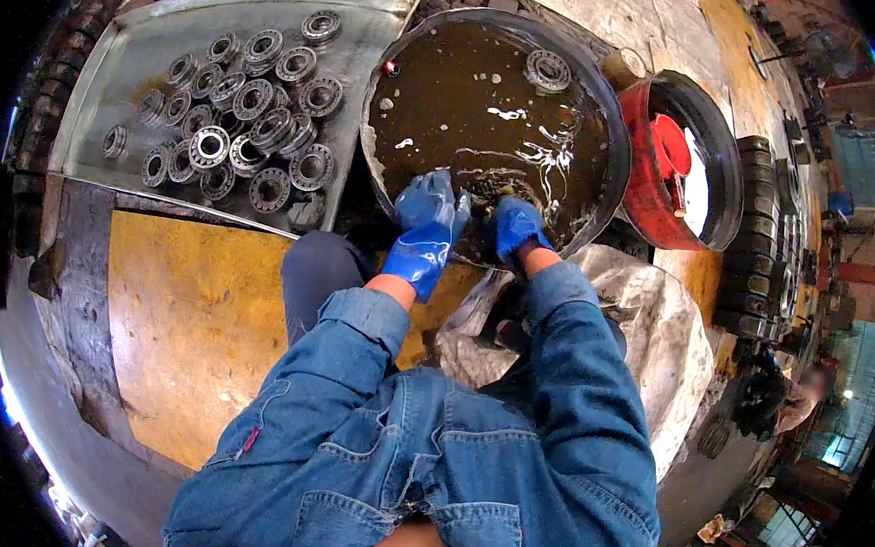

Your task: The person repeatedly picks up metal bearing parts from a tray, dips them into a bucket of dark liquid, and scrubs them with gloved hands. They then place the cleaned parts back onto the tray. The person also uses a red-handled tool to scrub the inside of a bearing part.

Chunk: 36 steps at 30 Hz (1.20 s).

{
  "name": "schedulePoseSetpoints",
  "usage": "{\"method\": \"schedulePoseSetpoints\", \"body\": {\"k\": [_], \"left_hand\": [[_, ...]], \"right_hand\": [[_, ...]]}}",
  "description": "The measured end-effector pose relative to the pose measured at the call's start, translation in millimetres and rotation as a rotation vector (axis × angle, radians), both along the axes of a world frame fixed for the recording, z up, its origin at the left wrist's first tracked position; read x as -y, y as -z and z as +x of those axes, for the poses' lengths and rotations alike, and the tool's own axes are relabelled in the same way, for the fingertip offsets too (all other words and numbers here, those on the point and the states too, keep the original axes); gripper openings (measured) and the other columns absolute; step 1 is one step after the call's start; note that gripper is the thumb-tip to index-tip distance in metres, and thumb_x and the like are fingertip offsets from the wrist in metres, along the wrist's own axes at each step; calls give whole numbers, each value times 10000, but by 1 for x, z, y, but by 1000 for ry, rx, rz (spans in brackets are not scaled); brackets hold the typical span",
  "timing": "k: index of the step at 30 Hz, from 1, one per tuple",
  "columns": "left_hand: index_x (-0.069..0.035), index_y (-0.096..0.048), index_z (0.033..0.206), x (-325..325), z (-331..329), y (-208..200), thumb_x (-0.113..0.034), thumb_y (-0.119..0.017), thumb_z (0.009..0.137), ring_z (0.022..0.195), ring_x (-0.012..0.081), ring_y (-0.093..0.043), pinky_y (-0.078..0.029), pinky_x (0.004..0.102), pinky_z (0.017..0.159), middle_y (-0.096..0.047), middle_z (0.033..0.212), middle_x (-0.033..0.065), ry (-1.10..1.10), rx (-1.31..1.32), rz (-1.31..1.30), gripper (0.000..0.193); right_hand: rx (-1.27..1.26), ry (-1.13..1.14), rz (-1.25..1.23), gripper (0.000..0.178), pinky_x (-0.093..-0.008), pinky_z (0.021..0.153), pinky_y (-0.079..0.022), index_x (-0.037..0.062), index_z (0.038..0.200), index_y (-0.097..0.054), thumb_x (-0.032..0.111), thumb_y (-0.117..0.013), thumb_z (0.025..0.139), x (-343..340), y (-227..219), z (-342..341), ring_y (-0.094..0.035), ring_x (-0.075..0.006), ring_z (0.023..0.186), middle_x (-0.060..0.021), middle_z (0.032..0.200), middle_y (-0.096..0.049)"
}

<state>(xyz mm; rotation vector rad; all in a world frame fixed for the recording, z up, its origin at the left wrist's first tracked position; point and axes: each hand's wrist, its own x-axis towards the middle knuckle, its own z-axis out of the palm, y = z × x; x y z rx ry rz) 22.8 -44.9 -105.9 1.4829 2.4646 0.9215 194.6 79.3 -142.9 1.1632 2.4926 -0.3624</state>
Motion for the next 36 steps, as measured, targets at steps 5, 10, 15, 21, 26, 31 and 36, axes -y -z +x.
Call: {"method": "schedulePoseSetpoints", "body": {"k": [5,10,15,21,26,31,36], "left_hand": [[-40,-658,1177,7,-7,13,-371,-734,824,990,365,-683,-561,516,838,-716,1046,181,10,-7,-60,490],[-46,-660,1135,-3,4,2,-388,-718,844,987,365,-686,-558,510,859,-718,1046,182,11,-34,5,452],[-33,-664,1158,4,-5,7,-397,-711,853,996,370,-684,-555,512,869,-717,1078,185,-3,15,-79,477],[-56,-665,1190,0,1,5,-398,-742,839,1040,366,-681,-552,502,896,-715,1124,184,-13,9,-74,496],[-61,-666,1175,-6,6,-4,-398,-746,832,1060,361,-678,-552,496,909,-713,1137,180,-17,21,-15,487],[-63,-661,1157,-5,-2,-14,-409,-731,834,1047,357,-678,-554,502,887,-714,1116,170,45,163,-222,478],[-62,-655,1160,3,-4,7,-409,-726,833,1040,356,-677,-553,505,883,-713,1109,168,10,64,-170,482]], "right_hand": [[183,-122,-143,320,-479,891,-563,76,1065,-779,304,-658,875,7,-9,-26,-717,-377,1039,-223,1091,-736],[457,-251,-46,387,-452,860,-569,137,1135,-774,389,-523,983,-12,4,-34,-729,-341,1032,-173,1122,-747],[70,-32,-238,427,-480,947,-545,57,1134,-750,402,-644,906,5,-29,-12,-694,-403,1080,-247,1166,-710],[196,16,-204,353,-499,914,-550,73,1071,-761,350,-670,871,0,-11,-28,-710,-397,1025,-211,1071,-740],[206,-61,17,351,-486,929,-544,102,1087,-763,374,-691,878,-25,32,-3,-709,-378,1060,-190,1061,-751],[-235,105,-129,399,-467,838,-574,67,1109,-767,295,-768,782,-4,20,19,-722,-387,988,-225,1035,-742],[257,-167,-149,379,-461,907,-551,54,1101,-769,347,-684,875,14,-21,-51,-703,-371,1072,-204,1113,-741]]}}
